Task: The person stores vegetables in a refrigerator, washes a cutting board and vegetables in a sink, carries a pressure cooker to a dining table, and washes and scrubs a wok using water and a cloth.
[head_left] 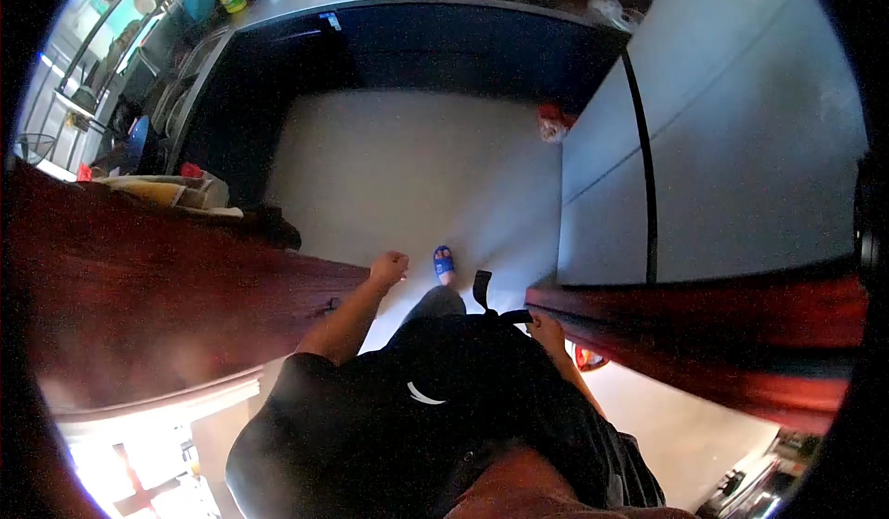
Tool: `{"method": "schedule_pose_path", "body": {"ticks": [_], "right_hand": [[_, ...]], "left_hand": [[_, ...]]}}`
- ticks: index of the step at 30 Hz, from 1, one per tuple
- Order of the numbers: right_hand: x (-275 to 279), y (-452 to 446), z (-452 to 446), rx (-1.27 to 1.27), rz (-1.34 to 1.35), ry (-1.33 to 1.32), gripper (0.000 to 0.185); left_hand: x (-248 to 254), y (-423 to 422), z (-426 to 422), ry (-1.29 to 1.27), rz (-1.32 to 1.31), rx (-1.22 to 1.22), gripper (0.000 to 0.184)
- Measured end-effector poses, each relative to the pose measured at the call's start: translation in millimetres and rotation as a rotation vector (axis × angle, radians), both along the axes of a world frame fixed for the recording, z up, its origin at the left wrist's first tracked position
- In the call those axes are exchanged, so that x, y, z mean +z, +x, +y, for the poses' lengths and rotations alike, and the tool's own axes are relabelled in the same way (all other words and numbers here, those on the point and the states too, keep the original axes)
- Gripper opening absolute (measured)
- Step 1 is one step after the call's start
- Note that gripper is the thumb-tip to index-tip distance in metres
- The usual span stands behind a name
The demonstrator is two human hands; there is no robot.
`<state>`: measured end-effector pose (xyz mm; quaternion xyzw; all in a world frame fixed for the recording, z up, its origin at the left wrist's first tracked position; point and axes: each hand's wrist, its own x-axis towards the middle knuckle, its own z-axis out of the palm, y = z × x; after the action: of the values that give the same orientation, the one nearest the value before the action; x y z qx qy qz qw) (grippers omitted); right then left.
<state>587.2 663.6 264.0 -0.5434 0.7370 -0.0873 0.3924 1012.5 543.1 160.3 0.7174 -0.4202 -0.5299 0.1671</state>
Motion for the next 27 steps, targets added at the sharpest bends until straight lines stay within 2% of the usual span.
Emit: {"method": "schedule_pose_path", "body": {"ticks": [1,3,4,5,6,7,8,9,10,11,12,14,16,17,21,22,24,25,27], "right_hand": [[-9.7,3.9,-3.9,0.006,0.011,0.005,0.035],[-59.7,-18.0,2.2,0.117,-0.159,0.038,0.037],[-77.2,-25.4,4.7,0.096,-0.103,0.111,0.042],[-94.8,-32.3,10.7,0.096,-0.103,0.111,0.042],[-115.1,-40.9,20.3,0.120,-0.073,-0.009,0.041],[-144.0,-55.1,31.1,0.143,-0.043,-0.129,0.041],[-203.9,-103.9,40.5,0.315,-0.020,-0.126,0.032],[-138.9,-80.2,34.4,-0.253,-0.364,0.329,0.029],[-123.3,-69.5,32.8,-0.117,-0.194,0.195,0.029],[-113.4,-62.5,31.6,0.019,-0.025,0.061,0.031],[-95.2,-53.3,27.7,0.019,-0.025,0.061,0.031],[-60.7,-38.4,14.1,0.065,0.122,-0.213,0.028],[-49.8,-33.9,0.3,0.028,0.045,-0.138,0.029],[-47.8,-32.4,-7.1,-0.010,-0.031,-0.063,0.029],[-56.2,-28.7,-57.7,0.065,-0.047,-0.138,0.030],[-57.4,-29.8,-76.4,0.087,-0.004,-0.111,0.030],[-56.6,-27.7,-106.2,0.109,0.040,-0.084,0.031],[-54.9,-23.0,-116.3,0.111,0.004,-0.180,0.030],[-42.7,-8.4,-144.1,0.113,-0.032,-0.276,0.030]], "left_hand": [[3.3,9.1,-1.1,0.005,0.011,0.006,0.032],[8.4,10.9,-0.2,-0.027,0.085,0.049,0.036],[3.4,13.3,-3.6,-0.027,0.085,0.049,0.036],[-8.6,17.7,-10.2,-0.007,0.004,0.036,0.037],[-15.6,19.9,-13.7,0.013,-0.076,0.024,0.038],[-0.5,18.5,-10.6,0.013,-0.076,0.024,0.038],[29.0,15.8,-5.0,-0.029,-0.332,-0.087,0.038],[46.2,14.4,-2.6,-0.072,-0.588,-0.199,0.038],[43.0,16.7,-6.0,-0.072,-0.587,-0.199,0.038],[33.8,21.8,-10.9,-0.030,-0.514,-0.097,0.036],[26.9,26.9,-12.8,0.012,-0.439,0.004,0.035],[36.5,34.1,-4.9,-0.045,-0.413,-0.057,0.035],[34.9,43.7,3.8,-0.102,-0.386,-0.117,0.035],[12.2,51.1,7.9,-0.089,-0.304,-0.039,0.035],[-55.4,91.9,20.6,-0.147,-0.107,0.187,0.040],[-25.1,94.4,22.0,-0.130,-0.106,0.179,0.037],[-0.2,104.5,22.8,-0.151,-0.023,0.254,0.034],[4.7,111.7,23.5,-0.172,0.060,0.328,0.032],[-5.3,127.0,36.7,-0.174,0.000,0.372,0.026]]}}
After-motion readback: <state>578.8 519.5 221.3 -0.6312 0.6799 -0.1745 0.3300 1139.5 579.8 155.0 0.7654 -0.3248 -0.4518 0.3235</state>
